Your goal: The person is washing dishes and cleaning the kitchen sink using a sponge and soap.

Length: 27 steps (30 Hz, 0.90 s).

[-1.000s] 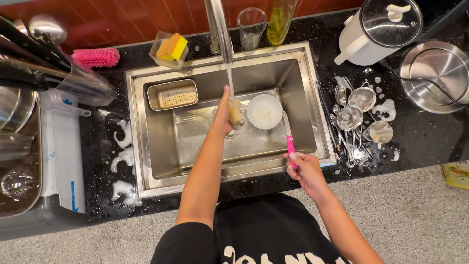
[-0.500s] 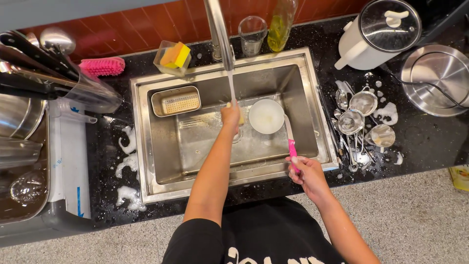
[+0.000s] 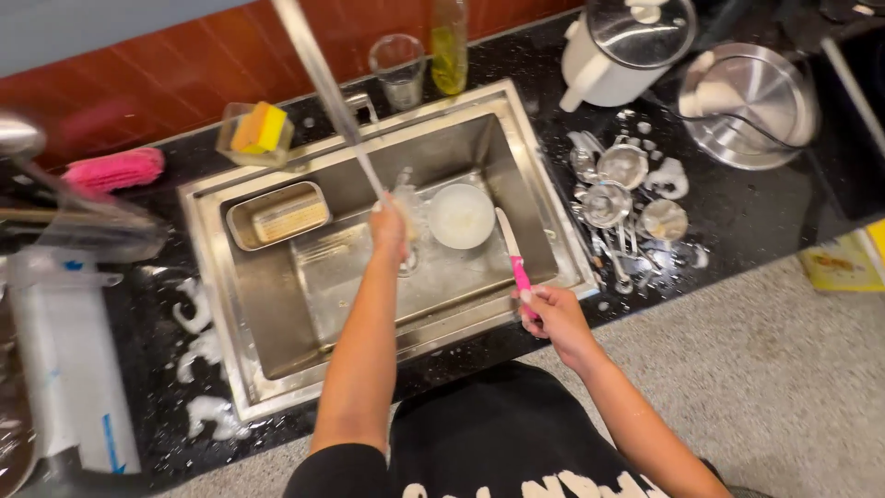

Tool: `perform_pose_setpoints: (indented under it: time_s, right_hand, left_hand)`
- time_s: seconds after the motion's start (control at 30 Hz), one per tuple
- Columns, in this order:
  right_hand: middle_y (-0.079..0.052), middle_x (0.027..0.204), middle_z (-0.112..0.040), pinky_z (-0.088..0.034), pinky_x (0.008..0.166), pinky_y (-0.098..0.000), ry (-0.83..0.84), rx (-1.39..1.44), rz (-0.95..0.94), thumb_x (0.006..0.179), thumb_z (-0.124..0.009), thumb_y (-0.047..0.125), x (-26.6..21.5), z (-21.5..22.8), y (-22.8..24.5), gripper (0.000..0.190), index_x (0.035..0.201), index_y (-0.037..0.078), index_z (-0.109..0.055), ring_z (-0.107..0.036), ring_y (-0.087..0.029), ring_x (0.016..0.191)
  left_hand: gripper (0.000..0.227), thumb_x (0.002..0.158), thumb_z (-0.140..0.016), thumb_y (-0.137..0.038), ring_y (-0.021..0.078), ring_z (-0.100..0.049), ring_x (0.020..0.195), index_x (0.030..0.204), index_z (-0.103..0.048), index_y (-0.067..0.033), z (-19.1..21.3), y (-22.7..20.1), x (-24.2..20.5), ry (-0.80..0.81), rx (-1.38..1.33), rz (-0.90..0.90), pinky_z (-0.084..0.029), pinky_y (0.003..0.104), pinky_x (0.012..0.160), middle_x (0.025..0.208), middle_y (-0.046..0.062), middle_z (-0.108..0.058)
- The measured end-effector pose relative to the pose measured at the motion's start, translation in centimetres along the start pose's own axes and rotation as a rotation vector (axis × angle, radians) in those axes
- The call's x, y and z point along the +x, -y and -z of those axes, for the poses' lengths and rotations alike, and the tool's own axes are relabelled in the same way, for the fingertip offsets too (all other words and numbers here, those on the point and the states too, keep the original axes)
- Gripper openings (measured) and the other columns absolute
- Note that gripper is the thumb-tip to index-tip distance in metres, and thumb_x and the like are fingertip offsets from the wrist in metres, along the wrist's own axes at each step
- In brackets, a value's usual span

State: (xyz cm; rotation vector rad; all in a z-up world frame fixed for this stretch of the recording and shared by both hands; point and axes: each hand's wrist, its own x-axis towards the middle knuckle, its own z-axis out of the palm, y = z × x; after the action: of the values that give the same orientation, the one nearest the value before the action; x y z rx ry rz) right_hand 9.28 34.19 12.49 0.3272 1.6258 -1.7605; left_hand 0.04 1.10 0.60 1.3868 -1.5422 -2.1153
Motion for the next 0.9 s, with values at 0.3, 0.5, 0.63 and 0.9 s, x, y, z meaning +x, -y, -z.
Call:
perform_pose_setpoints:
  time_s: [0.3,0.5,0.63,0.9]
  right_hand:
    - [-0.001,0.066,-0.057,-0.029,0.046,-0.0236,0.133,-0.039,-0.006,0.1,-0.06,0.022,1.1,-3.6,-0.7,0.028,0.11,-0.002,-0.069,-0.048,-0.008,0.052]
    - [-0.002,0.065,-0.057,-0.028,0.045,-0.0247,0.139,-0.077,-0.029,0.1,-0.06,0.022,1.5,-4.9,0.0,0.028,0.109,-0.002,-0.07,-0.046,-0.009,0.05]
    - [-0.002,0.064,-0.056,-0.029,0.045,-0.0246,0.145,-0.094,-0.036,0.1,-0.059,0.022,1.6,-4.8,-0.1,0.028,0.109,-0.002,-0.07,-0.046,-0.009,0.05]
    - [-0.002,0.064,-0.056,-0.029,0.045,-0.0247,0.126,-0.068,-0.039,0.1,-0.06,0.021,1.4,-5.1,-0.5,0.029,0.111,-0.003,-0.071,-0.046,-0.009,0.05]
  left_hand:
    - [0.063,0.093,-0.067,-0.051,0.0249,-0.068,0.088,0.115,-0.062,0.0077,1.3,-0.2,-1.0,-0.143,0.148,0.076,-0.054,0.041,0.075,0.103,0.016,-0.069]
    - [0.053,0.082,-0.08,-0.039,0.0237,-0.069,0.077,0.115,-0.069,0.001,1.9,-5.2,-5.1,0.139,0.043,0.108,-0.057,0.038,0.067,0.097,0.015,-0.072]
    - [0.044,0.086,-0.076,-0.034,0.0247,-0.069,0.066,0.114,-0.067,-0.0018,1.6,-3.5,-2.6,0.227,-0.169,0.142,-0.06,0.039,0.059,0.09,0.015,-0.069]
    - [0.059,0.099,-0.056,-0.057,0.0238,-0.067,0.076,0.103,-0.071,-0.0001,0.2,0.1,1.3,-0.036,0.016,-0.116,-0.054,0.039,0.067,0.089,0.013,-0.073]
